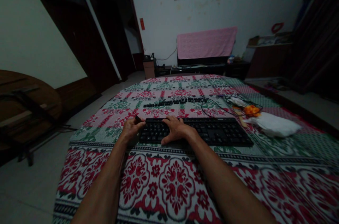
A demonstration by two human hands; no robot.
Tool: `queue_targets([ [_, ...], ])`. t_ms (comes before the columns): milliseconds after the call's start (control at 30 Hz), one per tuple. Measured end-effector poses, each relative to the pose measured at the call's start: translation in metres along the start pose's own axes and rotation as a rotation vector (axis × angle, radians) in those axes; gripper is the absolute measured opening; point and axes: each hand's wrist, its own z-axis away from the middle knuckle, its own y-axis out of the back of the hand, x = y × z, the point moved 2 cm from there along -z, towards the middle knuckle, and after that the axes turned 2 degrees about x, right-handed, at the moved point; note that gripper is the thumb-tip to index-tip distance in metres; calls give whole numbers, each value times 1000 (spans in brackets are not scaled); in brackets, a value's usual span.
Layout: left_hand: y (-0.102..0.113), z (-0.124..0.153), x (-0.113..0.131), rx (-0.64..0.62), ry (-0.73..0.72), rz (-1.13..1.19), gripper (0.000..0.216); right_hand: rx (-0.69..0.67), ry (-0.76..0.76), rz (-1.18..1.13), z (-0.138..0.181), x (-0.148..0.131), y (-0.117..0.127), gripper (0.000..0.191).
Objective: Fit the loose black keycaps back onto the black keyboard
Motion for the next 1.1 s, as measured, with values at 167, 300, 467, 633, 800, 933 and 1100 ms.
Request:
queue_targets([
  [167, 1, 3, 4, 12, 95, 133, 48, -2, -1, -1, -1, 1, -1, 109],
  [300, 4, 2, 11, -71, 110, 57, 38, 1, 3, -6, 0, 0, 0, 109],
  [467, 7, 2, 28, -201, 90, -54, 48, -9, -3, -14, 1, -1, 1, 104],
  [633, 12, 4, 34, -264, 118, -50, 49, -14, -14, -11, 1, -1, 1, 105],
  [800, 10, -2, 32, -306, 24, -20, 35, -11, -7, -17, 0, 0, 0, 105],
  [933, 3, -9, 34, -315, -2, -68, 34, -13, -5, -16, 0, 0, 0, 106],
  [1100, -2, -17, 30, -296, 21, -40, 41, -2, -1, -22, 0, 1, -1, 104],
])
